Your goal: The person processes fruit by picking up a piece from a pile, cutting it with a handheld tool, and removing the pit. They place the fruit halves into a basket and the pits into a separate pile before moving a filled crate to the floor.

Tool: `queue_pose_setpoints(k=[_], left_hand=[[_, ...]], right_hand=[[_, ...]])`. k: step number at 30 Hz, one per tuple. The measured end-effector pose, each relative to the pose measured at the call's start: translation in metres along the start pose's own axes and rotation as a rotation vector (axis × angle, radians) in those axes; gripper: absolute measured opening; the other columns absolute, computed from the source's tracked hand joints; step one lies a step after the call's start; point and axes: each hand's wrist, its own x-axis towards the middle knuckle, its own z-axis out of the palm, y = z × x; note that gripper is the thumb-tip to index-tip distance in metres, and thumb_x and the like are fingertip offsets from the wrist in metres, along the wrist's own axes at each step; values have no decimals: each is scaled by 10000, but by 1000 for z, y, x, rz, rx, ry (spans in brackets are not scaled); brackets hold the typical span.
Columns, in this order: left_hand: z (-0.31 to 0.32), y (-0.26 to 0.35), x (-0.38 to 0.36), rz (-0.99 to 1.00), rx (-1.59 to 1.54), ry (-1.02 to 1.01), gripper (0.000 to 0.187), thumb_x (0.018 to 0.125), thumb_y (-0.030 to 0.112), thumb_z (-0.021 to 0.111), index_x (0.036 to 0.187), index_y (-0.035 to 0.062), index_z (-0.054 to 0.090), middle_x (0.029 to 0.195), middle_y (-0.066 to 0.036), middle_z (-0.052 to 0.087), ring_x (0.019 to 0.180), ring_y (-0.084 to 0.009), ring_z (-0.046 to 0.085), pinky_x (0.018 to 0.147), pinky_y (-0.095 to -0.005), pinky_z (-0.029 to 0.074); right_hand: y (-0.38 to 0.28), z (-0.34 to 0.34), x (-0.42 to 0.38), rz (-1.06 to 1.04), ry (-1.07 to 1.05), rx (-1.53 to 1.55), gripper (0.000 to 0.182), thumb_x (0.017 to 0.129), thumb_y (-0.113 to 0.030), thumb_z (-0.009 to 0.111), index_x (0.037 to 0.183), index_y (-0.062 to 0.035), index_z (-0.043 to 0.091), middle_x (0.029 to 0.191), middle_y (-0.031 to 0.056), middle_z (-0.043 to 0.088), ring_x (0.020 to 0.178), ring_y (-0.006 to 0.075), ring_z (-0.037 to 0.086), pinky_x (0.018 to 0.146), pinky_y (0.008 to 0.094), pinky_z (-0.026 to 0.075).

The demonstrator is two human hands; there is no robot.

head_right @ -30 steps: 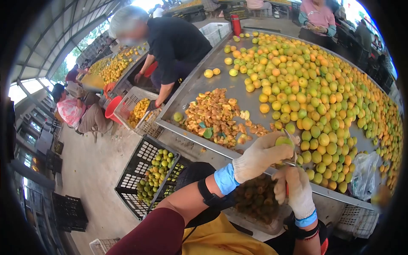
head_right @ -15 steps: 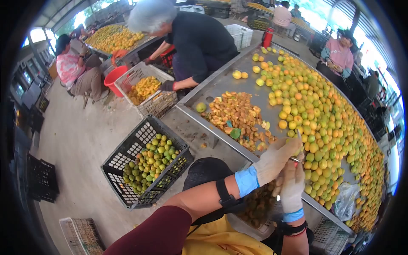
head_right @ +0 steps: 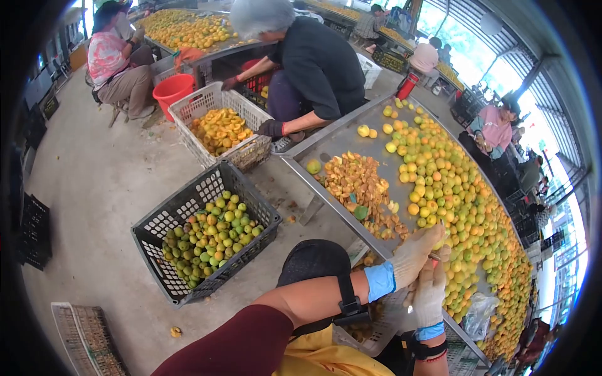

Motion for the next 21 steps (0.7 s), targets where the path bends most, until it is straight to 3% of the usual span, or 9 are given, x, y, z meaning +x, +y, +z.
queue_pose_setpoints(k=[3,5,9,12,13,16,17,18,21], left_hand=[[-9,11,7,-12,-2,-167,602,1041,466,592,1412,-5,542,1276,-87,620,1128,-170,594,957,-351,504],[-14,29,8,-88,141,-397,540,1045,462,589,1309,-8,584,1233,-79,622,1081,-147,597,939,-326,509],[-11,19,4,-96,127,-422,480,1042,460,598,1224,16,609,1196,-76,624,1041,-127,595,924,-306,510],[3,7,-14,-17,38,-147,619,1065,545,509,1327,-12,580,1271,-113,612,1084,-133,587,910,-305,511],[4,14,-19,-88,67,-163,688,1074,585,453,1388,-20,547,1305,-116,596,1104,-138,579,910,-310,514],[4,17,-11,-68,-3,-234,795,1002,667,564,1421,-5,494,1169,-82,622,955,-162,606,856,-335,553],[-4,24,-9,-151,114,-366,763,1003,650,573,1380,-12,542,1156,-77,646,1003,-157,609,875,-337,538],[-4,21,-3,-152,117,-369,763,1003,650,573,1380,-12,542,1156,-77,646,1003,-157,609,875,-337,538],[-5,14,7,-5,364,-344,606,1003,542,613,1293,11,633,1089,-41,673,1006,-141,603,849,-319,506]], right_hand=[[-16,-25,7,84,-144,106,409,1097,-437,518,1046,-42,611,558,-2,502,338,112,436,297,256,359],[-40,-30,-2,119,-261,198,393,1097,-414,515,902,-75,557,505,-10,455,276,116,384,253,257,326],[-23,-33,-11,164,-178,115,380,1063,-429,577,926,-74,571,536,0,486,306,135,422,265,288,375],[-27,-9,-27,112,-68,37,329,1051,-410,603,1012,-83,605,571,8,509,346,136,425,311,278,357],[-27,-5,-27,181,-37,96,345,1052,-414,603,1011,-72,602,578,12,518,338,144,432,306,284,361],[-27,-17,-17,155,-88,119,356,1049,-418,604,994,-66,594,570,12,513,324,148,435,298,290,380],[-34,-27,-17,140,-170,147,370,1048,-428,594,974,-66,587,561,11,504,316,146,425,294,288,370],[-44,-33,-17,138,-168,149,370,1048,-428,594,974,-66,587,561,11,504,316,146,425,294,288,370],[-50,-43,-14,129,-156,63,391,1051,-414,598,902,-53,589,520,10,478,287,145,416,258,277,371]])
